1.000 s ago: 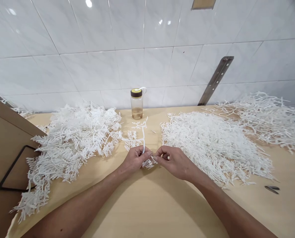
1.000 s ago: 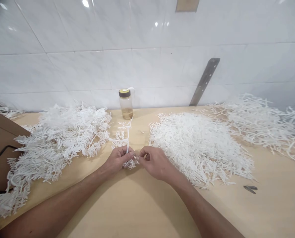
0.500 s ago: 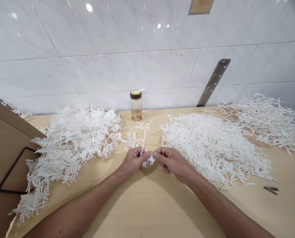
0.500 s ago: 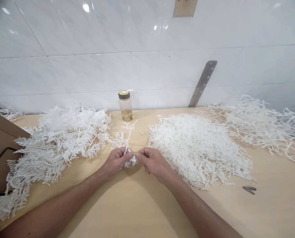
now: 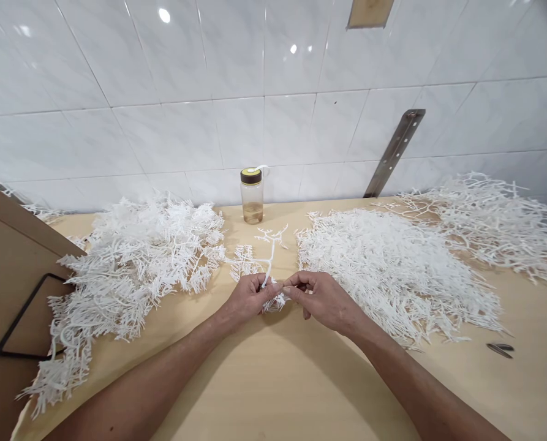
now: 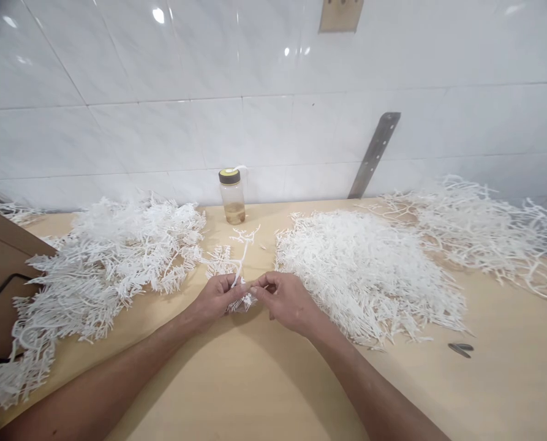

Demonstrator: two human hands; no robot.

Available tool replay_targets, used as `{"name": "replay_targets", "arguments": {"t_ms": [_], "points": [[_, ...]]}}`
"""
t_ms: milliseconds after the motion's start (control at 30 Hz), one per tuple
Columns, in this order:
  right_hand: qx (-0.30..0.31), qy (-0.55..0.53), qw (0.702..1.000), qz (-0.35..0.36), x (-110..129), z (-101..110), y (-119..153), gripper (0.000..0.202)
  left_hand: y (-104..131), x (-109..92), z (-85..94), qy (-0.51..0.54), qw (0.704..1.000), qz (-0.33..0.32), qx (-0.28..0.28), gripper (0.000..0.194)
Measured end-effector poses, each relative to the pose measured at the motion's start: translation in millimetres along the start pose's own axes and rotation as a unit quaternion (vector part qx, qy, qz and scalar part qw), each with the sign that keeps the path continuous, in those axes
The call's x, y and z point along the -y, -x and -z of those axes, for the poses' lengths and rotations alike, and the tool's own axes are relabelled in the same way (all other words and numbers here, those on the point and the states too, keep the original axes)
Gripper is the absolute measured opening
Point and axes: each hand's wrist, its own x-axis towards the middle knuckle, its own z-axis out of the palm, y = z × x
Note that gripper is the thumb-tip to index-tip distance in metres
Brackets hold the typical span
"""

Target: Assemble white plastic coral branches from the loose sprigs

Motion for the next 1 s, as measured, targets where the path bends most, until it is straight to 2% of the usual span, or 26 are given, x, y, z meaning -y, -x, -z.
{"name": "replay_targets", "arguments": {"t_ms": [233, 433, 700, 900, 1000], "points": [[-0.060, 0.126, 0.987, 0.075, -2, -1, 2, 0.014, 0, -3, 0.7, -0.009, 1.000, 0.001, 0.010, 0.050], [-0.072, 0.132, 0.987, 0.059, -4, -7, 1, 0.014, -1, -5, 0.5, -0.021, 1.000, 0.004, 0.016, 0.046], [-0.037, 0.037, 0.999, 0.008, -4, -13, 1, 0.019, -1, -2, -0.3, 0.001, 1.000, -0.004, 0.004, 0.049], [-0.004, 0.090, 0.996, 0.029, 2, -4, 6, 0.016, 2, -6, 3.2, -0.011, 0.999, 0.011, 0.046, 0.050], [-0.017, 0.146, 0.987, 0.069, 0, -3, 8, 0.012, 1, -8, 6.8, -0.049, 0.996, 0.007, 0.074, 0.048]]}}
